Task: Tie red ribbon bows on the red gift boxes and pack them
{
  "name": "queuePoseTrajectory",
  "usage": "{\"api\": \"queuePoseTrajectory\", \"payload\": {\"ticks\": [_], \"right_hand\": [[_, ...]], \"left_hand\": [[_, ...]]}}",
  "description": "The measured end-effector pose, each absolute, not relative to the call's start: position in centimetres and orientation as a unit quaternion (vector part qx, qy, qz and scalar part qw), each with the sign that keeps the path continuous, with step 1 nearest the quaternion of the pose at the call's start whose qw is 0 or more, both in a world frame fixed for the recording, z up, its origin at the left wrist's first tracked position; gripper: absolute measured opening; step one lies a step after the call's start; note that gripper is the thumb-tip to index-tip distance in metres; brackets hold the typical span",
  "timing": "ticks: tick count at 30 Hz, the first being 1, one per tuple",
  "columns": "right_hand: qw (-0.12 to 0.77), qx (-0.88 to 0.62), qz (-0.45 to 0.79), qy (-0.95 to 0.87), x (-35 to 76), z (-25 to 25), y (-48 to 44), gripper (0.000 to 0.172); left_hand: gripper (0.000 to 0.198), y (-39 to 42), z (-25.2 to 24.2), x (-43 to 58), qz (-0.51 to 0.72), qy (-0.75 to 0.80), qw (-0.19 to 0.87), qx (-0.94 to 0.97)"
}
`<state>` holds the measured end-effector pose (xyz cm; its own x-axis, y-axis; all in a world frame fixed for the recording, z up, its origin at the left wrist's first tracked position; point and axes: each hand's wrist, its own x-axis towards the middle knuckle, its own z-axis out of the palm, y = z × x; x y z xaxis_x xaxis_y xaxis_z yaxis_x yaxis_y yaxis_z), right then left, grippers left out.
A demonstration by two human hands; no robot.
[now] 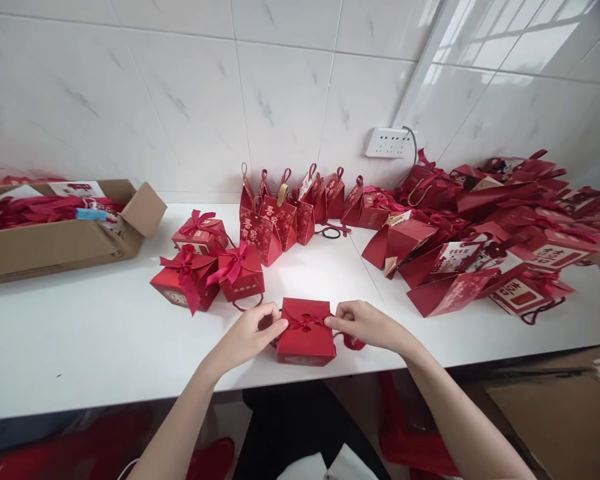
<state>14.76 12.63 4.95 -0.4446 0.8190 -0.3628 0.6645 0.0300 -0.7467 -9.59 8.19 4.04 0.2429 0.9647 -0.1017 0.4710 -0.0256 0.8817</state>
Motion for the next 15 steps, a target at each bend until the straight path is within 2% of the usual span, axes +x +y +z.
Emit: {"api": "queuePoseTrajectory", "payload": {"ticks": [4,9,13,15], "right_hand": [[0.114,-0.546,0.429,-0.711,15.3,5.3,12.3,0.033],[0.156,-0.466,0.471,-0.733,15.3,4.9,11.8,0.024],[0.138,-0.418,0.545,-0.713,15.2,4.1,12.0,0.033],[0.170,-0.420,0.561,-0.692,15.2,3.6,12.3,0.034]], "left_hand": [[0.029,7.7,3.9,-9.2,0.307,0.536,0.477,0.625],[0.030,7.3,3.7,-8.6,0.313,0.536,0.507,0.598],[0.030,7.2,3.5,-8.5,0.311,0.545,0.506,0.591],[0.031,7.1,3.4,-8.5,0.314,0.543,0.504,0.593]]}}
